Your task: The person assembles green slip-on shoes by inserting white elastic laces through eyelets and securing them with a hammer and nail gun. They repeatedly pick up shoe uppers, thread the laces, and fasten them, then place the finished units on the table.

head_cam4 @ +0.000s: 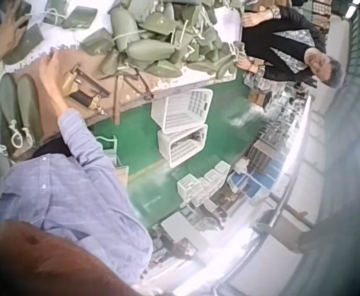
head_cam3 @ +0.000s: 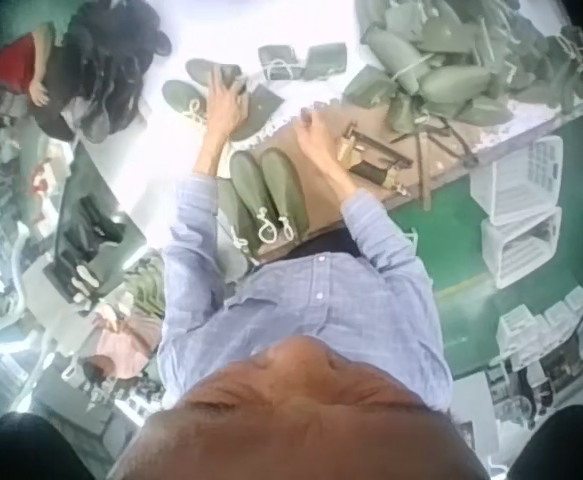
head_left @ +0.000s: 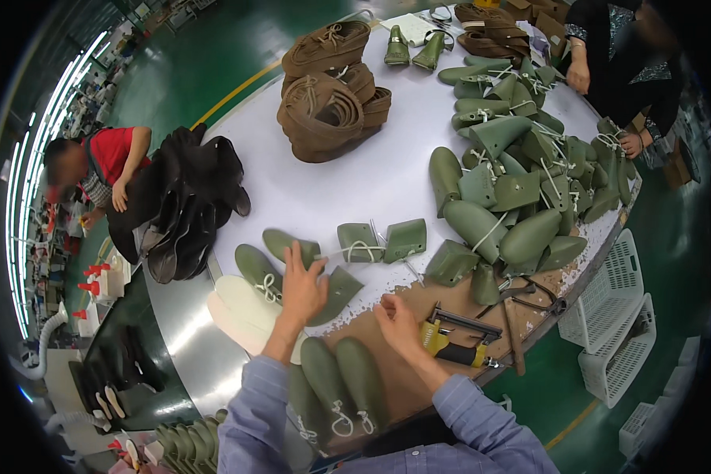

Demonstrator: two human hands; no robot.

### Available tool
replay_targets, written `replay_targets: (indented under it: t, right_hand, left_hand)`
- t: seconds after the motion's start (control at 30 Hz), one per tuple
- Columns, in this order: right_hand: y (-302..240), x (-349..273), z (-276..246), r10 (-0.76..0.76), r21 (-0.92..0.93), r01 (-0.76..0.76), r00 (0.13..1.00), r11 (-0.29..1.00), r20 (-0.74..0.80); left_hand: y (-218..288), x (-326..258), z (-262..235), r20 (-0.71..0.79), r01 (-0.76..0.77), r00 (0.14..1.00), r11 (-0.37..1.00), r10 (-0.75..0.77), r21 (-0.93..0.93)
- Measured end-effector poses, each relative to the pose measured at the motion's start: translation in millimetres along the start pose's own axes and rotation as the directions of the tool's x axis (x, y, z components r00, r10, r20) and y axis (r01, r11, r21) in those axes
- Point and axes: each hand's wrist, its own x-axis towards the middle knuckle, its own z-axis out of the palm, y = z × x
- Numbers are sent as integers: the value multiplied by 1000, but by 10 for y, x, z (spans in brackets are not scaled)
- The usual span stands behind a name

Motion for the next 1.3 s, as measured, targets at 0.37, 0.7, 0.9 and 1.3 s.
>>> replay_targets:
  t: [0.37, 0.7, 0.9, 1.3]
  right_hand:
    - [124, 222, 333, 97, 270, -115, 992, 956, 78]
    - [-959, 587, -155, -416, -181, 403, 909, 897, -36]
    - [-364, 934, 37, -576, -727, 534, 783, 431, 234]
    - [-218, 1121, -300, -350, -740, 519, 850, 427, 393]
  left_hand:
    - [535, -600, 16, 478, 446, 860, 715, -176, -539]
    - [-522, 795, -1014, 152, 258, 966, 818, -208, -514]
    - [-500, 563, 40, 215, 389, 915, 887, -341, -250]
    - [-103, 326, 411, 109, 371, 929, 889, -355, -268]
